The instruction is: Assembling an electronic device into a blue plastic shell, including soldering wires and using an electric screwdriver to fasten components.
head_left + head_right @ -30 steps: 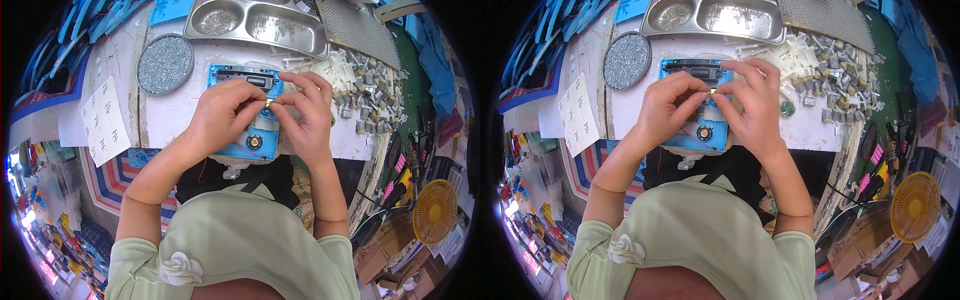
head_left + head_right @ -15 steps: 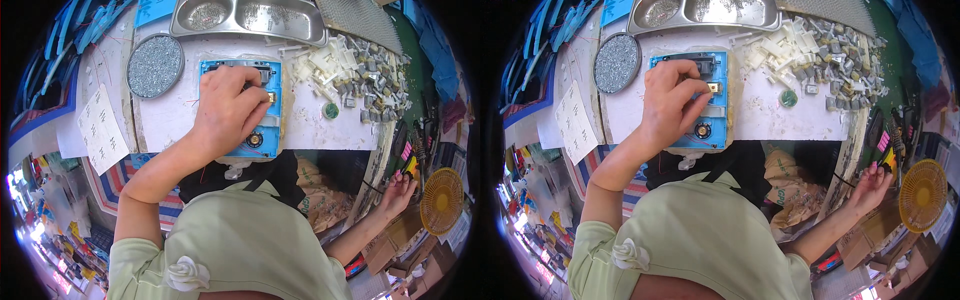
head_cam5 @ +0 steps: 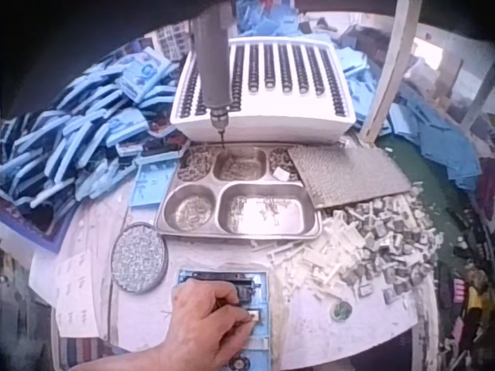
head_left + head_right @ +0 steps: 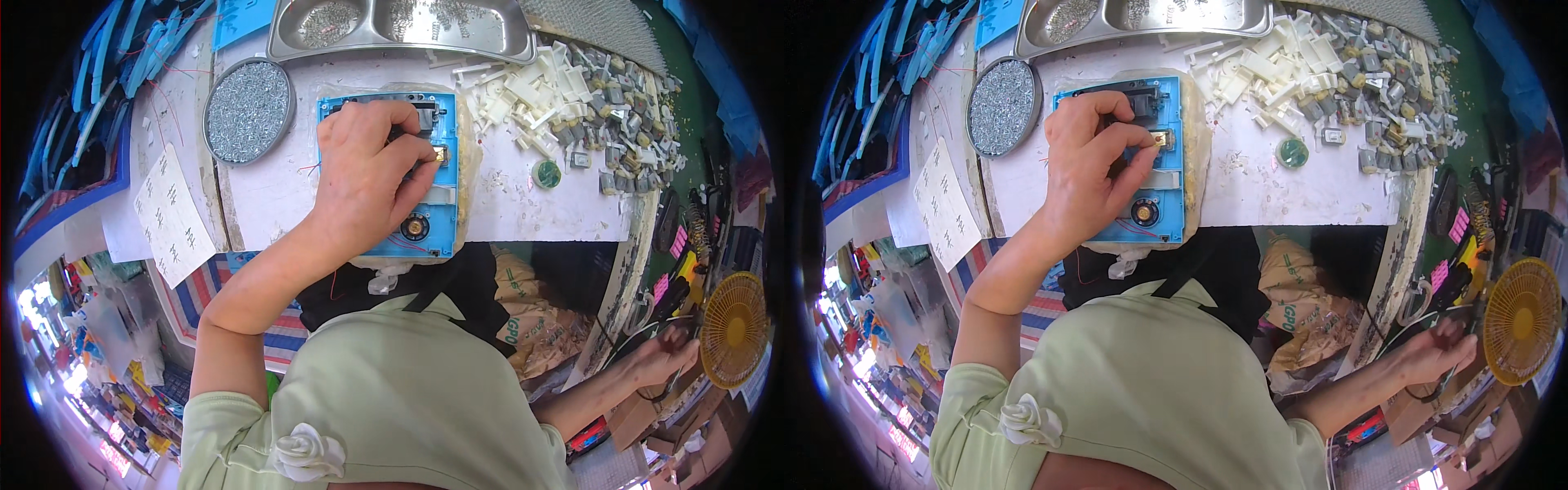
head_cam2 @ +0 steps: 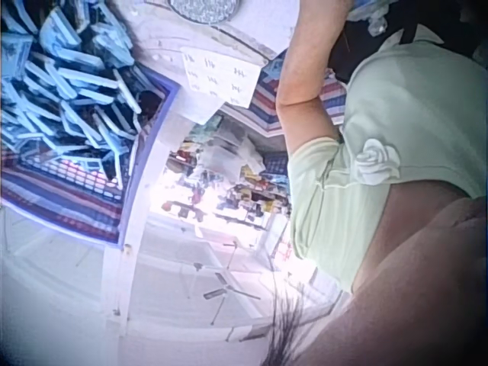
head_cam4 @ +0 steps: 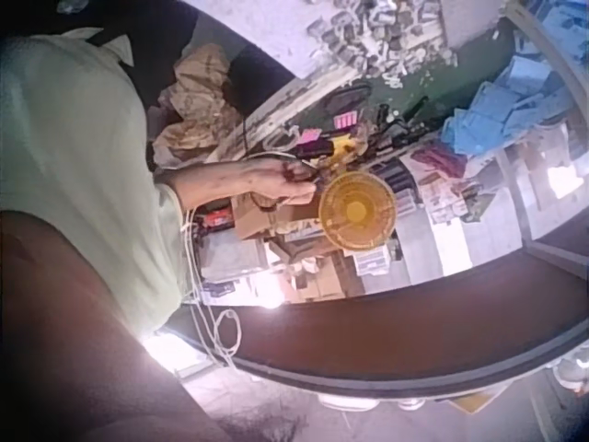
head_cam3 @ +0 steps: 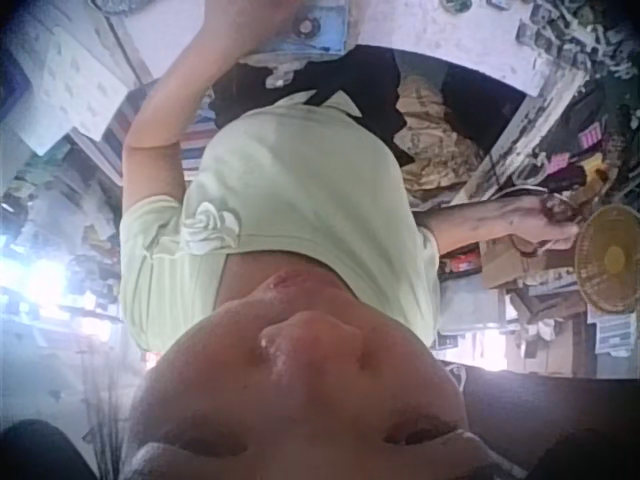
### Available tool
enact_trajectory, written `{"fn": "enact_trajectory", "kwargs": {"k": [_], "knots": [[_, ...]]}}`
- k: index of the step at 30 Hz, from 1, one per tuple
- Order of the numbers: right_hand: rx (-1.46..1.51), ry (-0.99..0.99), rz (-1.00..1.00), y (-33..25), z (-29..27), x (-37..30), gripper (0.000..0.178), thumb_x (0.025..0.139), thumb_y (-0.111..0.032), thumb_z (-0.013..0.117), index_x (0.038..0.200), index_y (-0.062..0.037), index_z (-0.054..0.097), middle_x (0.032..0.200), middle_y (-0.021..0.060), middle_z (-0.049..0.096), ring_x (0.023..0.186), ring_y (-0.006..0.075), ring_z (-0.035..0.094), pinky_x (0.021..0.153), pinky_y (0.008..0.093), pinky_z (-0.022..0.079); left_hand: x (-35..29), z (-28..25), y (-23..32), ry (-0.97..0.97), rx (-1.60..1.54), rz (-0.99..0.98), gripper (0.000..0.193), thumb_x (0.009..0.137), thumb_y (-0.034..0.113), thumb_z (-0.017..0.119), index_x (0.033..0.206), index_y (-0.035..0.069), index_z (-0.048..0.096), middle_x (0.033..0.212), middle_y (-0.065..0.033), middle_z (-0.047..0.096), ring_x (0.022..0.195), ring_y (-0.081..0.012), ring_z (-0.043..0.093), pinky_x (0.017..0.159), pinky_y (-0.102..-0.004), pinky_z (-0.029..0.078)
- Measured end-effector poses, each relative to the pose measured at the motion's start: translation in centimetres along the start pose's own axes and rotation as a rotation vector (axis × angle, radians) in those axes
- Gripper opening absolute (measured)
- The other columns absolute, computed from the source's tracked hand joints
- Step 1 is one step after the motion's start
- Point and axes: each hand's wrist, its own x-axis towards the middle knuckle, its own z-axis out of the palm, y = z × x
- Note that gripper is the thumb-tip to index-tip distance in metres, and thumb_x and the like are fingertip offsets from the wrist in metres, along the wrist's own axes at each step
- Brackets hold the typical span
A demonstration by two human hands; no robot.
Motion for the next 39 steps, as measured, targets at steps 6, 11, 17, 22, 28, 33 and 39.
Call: {"fn": "enact_trajectory", "kwargs": {"k": [6, 11, 17, 22, 28, 33, 39], "knots": [[0.124, -0.59, 0.279, -1.1, 13.4, -10.9, 0.04, 0.097, -0.034, 0.065, 0.121, -0.0023, 0.059, 0.087, 0.0135, 0.068, 0.071, 0.0193, 0.065, 0.067, 0.0322, 0.052, 0.0, 0.3, -0.1, -0.002, 0.007, 0.016, 0.022, 0.072, 0.009, 0.081, 0.092, 0.01, 0.072, 0.108, -0.0062, 0.059, 0.098, -0.0248, 0.054, 0.086, -0.0388, 0.035], [0.124, -1.005, 0.049, -0.6, 19.9, -14.8, 0.033, 0.082, 0.0, 0.076, 0.112, -0.0001, 0.063, 0.075, 0.0088, 0.062, 0.062, 0.0168, 0.056, 0.057, 0.0284, 0.044, -0.1, 0.3, -0.1, -0.011, 0.02, 0.013, 0.023, 0.072, 0.009, 0.081, 0.092, 0.01, 0.071, 0.108, -0.0061, 0.059, 0.098, -0.0248, 0.054, 0.085, -0.0395, 0.035], [0.086, -1.116, -0.144, -1.1, 21.9, -15.0, 0.031, 0.081, 0.0, 0.078, 0.109, -0.0009, 0.064, 0.072, 0.0076, 0.063, 0.057, 0.0202, 0.056, 0.051, 0.0301, 0.043, -0.1, 0.3, -0.2, -0.013, 0.014, 0.01, 0.022, 0.072, 0.009, 0.081, 0.092, 0.011, 0.071, 0.108, -0.0055, 0.059, 0.098, -0.0245, 0.054, 0.084, -0.0395, 0.035], [0.068, -1.12, -0.173, -1.0, 22.2, -15.4, 0.032, 0.08, 0.0, 0.079, 0.108, -0.0013, 0.065, 0.074, 0.0077, 0.065, 0.057, 0.021, 0.057, 0.051, 0.0307, 0.044, -0.1, 0.3, -0.2, -0.006, 0.015, 0.013, 0.022, 0.072, 0.009, 0.081, 0.091, 0.011, 0.071, 0.108, -0.005, 0.059, 0.096, -0.0242, 0.054, 0.084, -0.0393, 0.035], [0.033, -1.157, -0.177, -1.2, 22.4, -15.1, 0.034, 0.078, 0.002, 0.079, 0.109, -0.0016, 0.065, 0.073, 0.0079, 0.064, 0.057, 0.0218, 0.058, 0.051, 0.031, 0.044, -0.3, 0.3, -0.3, -0.003, 0.004, 0.014, 0.023, 0.072, 0.009, 0.081, 0.092, 0.012, 0.071, 0.108, -0.0049, 0.059, 0.096, -0.0241, 0.054, 0.084, -0.0394, 0.035], [0.035, -1.167, -0.187, -1.0, 22.5, -15.1, 0.035, 0.078, 0.002, 0.079, 0.109, -0.0014, 0.065, 0.072, 0.0077, 0.063, 0.056, 0.0219, 0.056, 0.05, 0.0312, 0.043, -0.3, 0.3, -0.4, 0.004, 0.0, 0.023, 0.023, 0.071, 0.008, 0.081, 0.092, 0.011, 0.071, 0.108, -0.0053, 0.06, 0.096, -0.0246, 0.054, 0.083, -0.0398, 0.035], [0.04, -1.145, -0.231, -1.3, 22.4, -14.6, 0.034, 0.079, 0.002, 0.078, 0.109, -0.0003, 0.065, 0.069, 0.0078, 0.061, 0.056, 0.0208, 0.055, 0.05, 0.0307, 0.042, -0.5, 0.6, -0.4, 0.009, 0.001, 0.005, 0.02, 0.073, 0.012, 0.079, 0.09, 0.013, 0.068, 0.111, -0.0025, 0.059, 0.098, -0.0253, 0.054, 0.089, -0.0428, 0.035]]}}
